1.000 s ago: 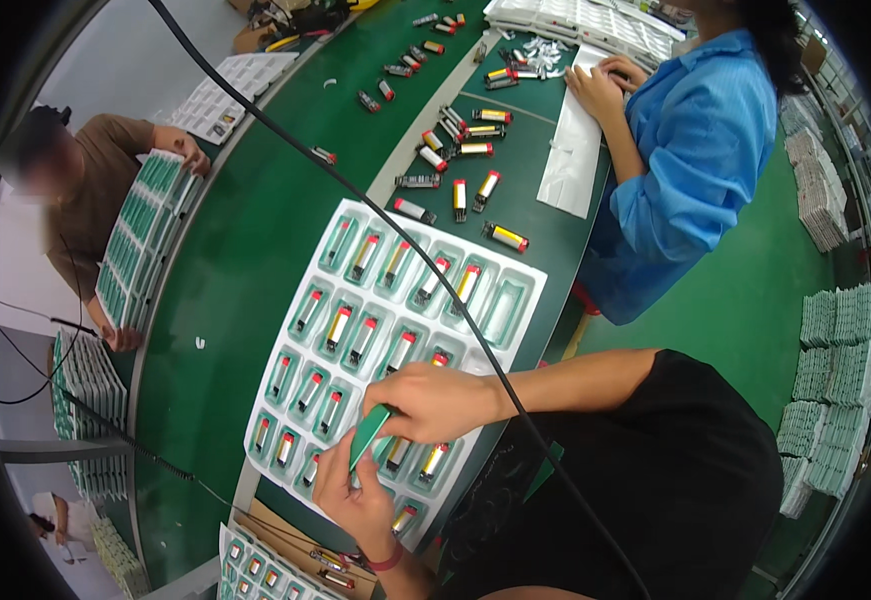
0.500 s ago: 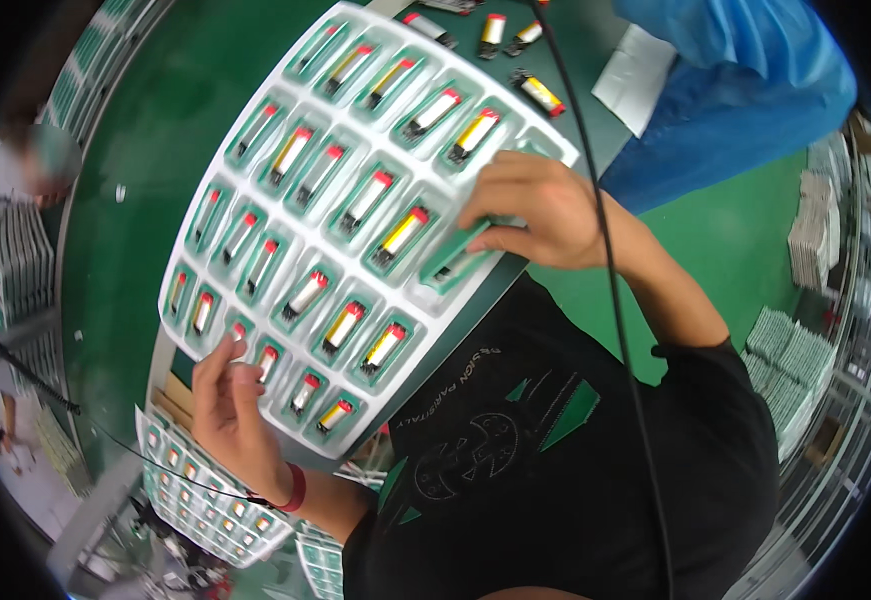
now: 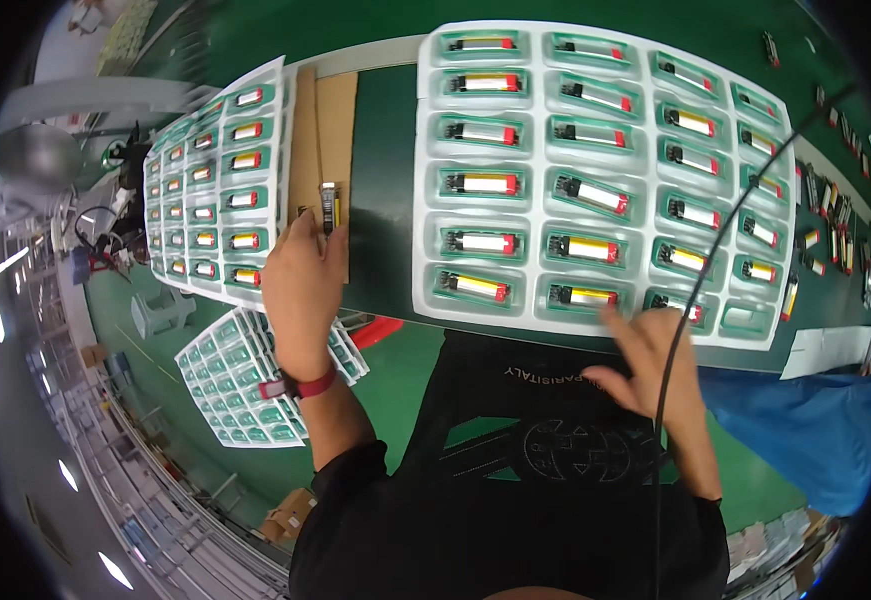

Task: Assembling small electronic battery packs into plastic housing trays.

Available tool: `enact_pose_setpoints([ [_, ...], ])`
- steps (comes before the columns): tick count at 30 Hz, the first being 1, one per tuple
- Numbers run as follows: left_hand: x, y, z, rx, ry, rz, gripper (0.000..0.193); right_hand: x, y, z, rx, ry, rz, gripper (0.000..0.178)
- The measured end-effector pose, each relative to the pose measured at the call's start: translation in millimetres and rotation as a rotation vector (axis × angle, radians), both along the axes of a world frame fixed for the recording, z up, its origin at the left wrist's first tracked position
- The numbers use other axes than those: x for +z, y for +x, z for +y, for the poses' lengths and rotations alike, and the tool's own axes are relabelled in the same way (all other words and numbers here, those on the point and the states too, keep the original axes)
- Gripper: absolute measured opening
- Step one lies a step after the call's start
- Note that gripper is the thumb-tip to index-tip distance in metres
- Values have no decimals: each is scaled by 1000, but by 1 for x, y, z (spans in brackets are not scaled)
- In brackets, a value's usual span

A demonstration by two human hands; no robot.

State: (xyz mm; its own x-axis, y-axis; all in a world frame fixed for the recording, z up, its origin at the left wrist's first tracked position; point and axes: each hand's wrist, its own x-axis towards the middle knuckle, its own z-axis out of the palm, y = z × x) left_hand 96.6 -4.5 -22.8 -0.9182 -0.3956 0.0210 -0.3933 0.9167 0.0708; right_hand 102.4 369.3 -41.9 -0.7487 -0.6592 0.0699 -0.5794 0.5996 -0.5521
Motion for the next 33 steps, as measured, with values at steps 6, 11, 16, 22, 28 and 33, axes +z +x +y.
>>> enact_pose_setpoints([
  [6,-17,-27,-5,-13,68,70,32,11,-22,-61,223,-285,247,39],
  [11,12,-29,21,-173,1153,454,56,32,-45,-65,189,-268,359,40],
  [16,26,-38,86,-381,1689,579,48,53,-59,-79,-139,-681,36,52],
  [22,23,-54,122,-509,1915,522,51,52,-77,-63,-230,-885,-76,32],
  [28,27,-66,122,-631,1812,499,38,50,-84,-44,-276,-952,-110,28],
  [33,32,-67,130,-649,1588,531,33,51,-83,-36,-279,-963,-180,32],
])
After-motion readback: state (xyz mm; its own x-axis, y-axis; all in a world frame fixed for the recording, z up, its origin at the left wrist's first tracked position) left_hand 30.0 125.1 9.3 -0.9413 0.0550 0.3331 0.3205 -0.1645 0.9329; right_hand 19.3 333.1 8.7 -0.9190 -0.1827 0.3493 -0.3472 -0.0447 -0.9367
